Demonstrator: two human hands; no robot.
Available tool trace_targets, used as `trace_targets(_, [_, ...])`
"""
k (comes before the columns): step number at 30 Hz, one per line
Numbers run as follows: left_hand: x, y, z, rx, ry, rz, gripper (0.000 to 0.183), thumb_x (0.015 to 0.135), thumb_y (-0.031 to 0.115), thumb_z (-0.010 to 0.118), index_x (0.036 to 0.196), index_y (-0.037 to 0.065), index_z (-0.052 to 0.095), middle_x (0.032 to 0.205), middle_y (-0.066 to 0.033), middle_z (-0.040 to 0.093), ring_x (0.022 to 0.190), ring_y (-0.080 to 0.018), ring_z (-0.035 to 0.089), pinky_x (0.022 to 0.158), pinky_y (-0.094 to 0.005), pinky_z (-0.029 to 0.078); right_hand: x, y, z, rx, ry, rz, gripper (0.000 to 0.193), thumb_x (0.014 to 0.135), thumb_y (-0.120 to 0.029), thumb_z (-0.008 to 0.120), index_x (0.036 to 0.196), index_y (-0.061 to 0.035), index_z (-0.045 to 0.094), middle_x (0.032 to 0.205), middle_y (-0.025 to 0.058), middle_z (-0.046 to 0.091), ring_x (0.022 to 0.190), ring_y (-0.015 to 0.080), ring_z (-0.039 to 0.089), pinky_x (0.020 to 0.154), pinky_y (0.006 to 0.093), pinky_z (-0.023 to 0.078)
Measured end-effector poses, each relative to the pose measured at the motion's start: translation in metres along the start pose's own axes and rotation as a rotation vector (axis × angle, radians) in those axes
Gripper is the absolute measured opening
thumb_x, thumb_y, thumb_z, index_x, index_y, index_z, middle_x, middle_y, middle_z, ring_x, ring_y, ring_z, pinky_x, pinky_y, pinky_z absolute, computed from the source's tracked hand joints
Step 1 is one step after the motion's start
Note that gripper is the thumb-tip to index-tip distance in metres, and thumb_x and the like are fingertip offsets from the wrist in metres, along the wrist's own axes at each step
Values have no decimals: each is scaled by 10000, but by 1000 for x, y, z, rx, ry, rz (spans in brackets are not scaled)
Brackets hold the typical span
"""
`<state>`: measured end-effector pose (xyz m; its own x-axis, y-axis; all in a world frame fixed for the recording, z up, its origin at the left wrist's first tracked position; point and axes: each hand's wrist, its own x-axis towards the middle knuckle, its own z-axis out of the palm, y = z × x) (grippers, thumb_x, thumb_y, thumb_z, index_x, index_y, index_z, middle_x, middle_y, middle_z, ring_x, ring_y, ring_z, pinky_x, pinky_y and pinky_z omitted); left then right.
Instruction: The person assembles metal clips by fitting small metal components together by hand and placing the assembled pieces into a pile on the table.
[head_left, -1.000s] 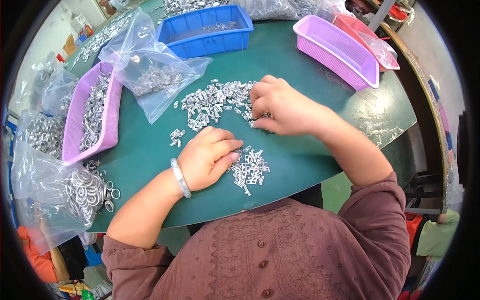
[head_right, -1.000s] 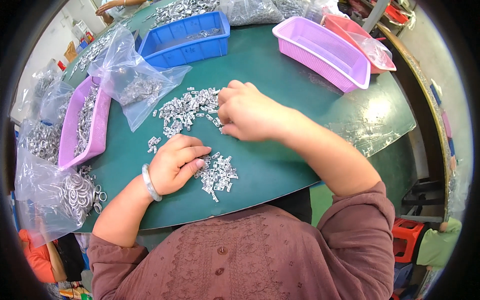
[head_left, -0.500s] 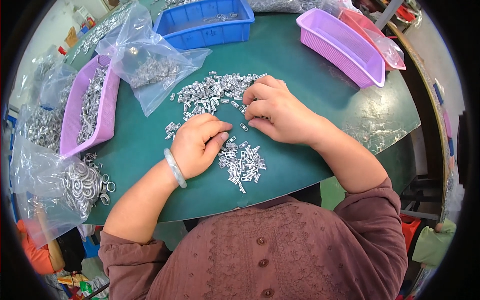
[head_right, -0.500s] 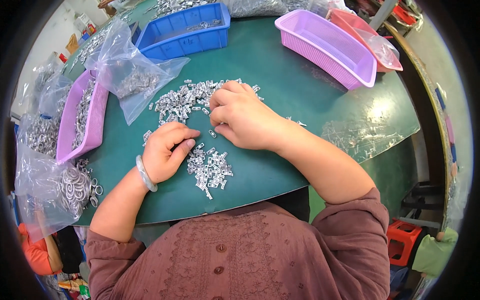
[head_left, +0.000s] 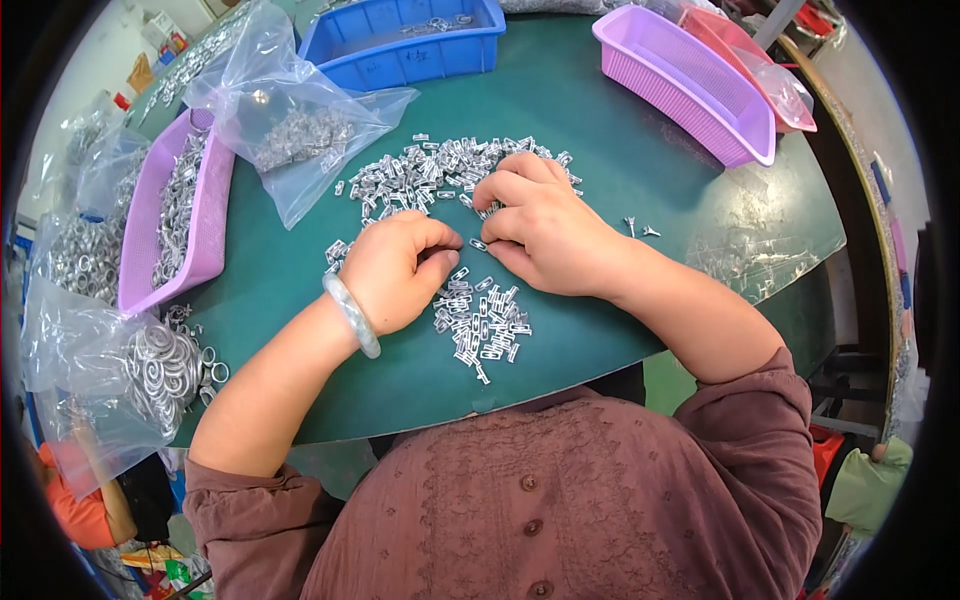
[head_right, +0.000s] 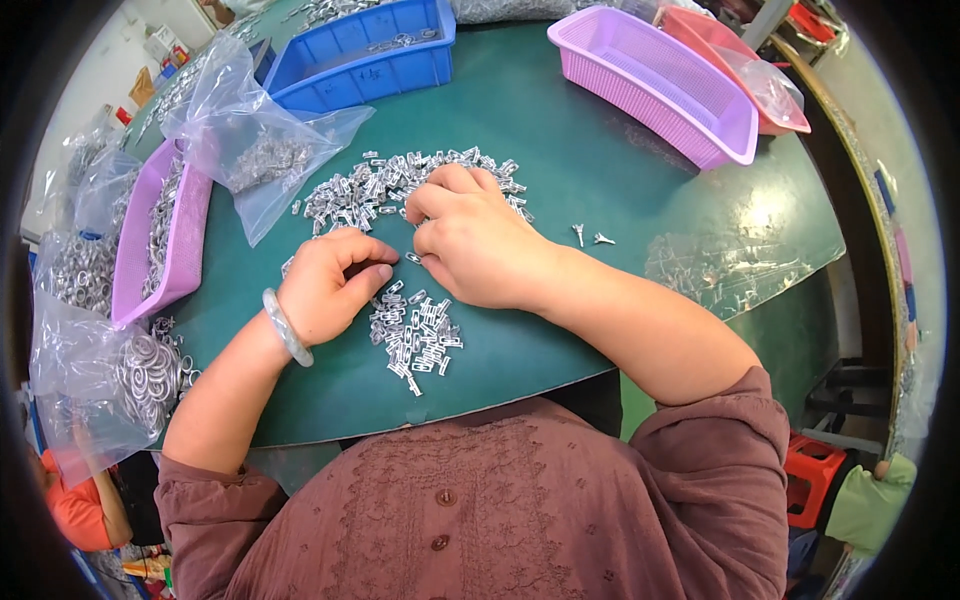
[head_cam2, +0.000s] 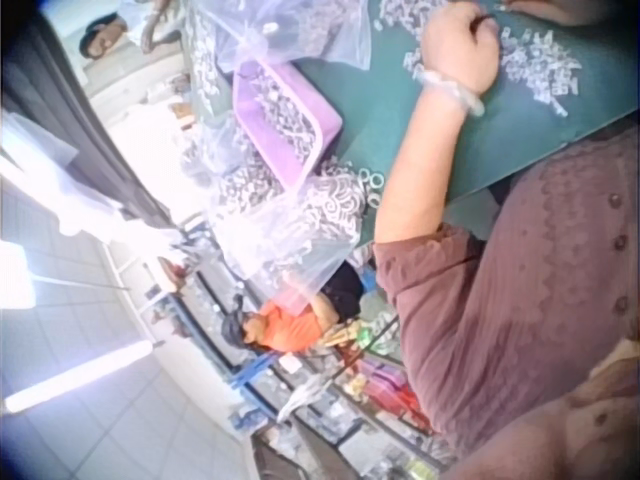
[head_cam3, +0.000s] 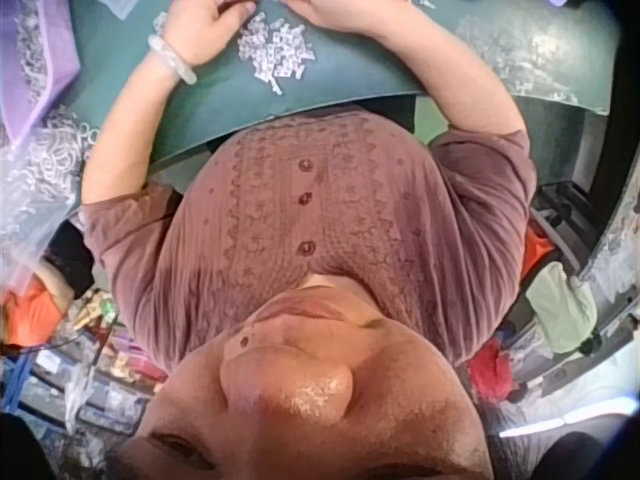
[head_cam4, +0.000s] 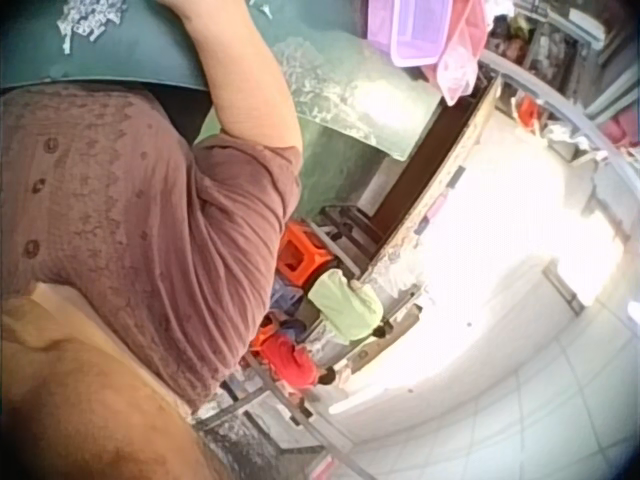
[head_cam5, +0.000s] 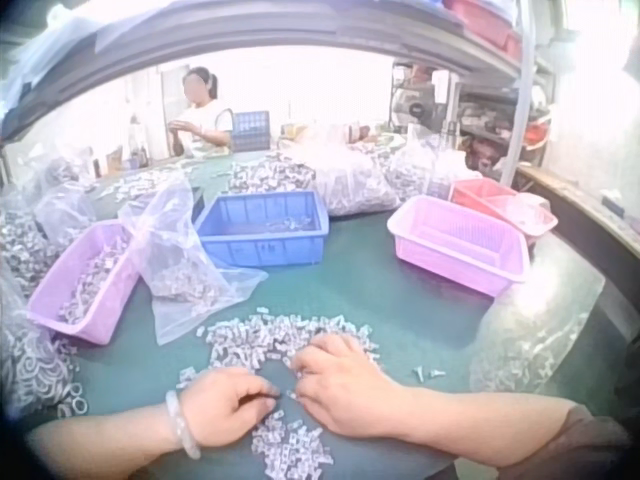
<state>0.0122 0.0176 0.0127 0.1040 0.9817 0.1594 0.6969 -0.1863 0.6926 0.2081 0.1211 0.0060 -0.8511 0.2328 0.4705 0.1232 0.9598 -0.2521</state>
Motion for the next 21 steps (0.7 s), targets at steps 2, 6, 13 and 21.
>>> trace_targets(2, [6,3,-5,5,-88,-65,130,834,44,674,951,-7,696,821,-100,644,691,-179,604,644,-298,492,1,-2,0,17,17,17,60,723,-111,703,726,-51,706,1047,61,601,1114,288,497,954,436,381])
trace_targets(6, [11,8,-6,-21,-152,-190,120,830,49,687,931,-15,690,824,-91,656,690,-150,606,639,-285,496,1,-3,4,-33,19,10,41,717,-99,704,728,-59,704,1039,52,602,1108,281,500,958,432,374])
trace_targets(13, [2,1,6,-26,0,-62,134,788,98,738,882,17,688,744,-71,607,674,-187,590,611,-320,478,0,3,8,66,64,5,67,714,-52,716,768,-76,683,1023,21,608,1084,274,514,942,422,381])
trace_targets(21, [1,-5,11,58,109,124,112,767,134,750,816,60,681,712,-64,592,664,-233,597,593,-362,472,3,4,8,148,103,35,113,729,-15,722,801,-77,660,997,16,620,1051,271,534,935,407,385])
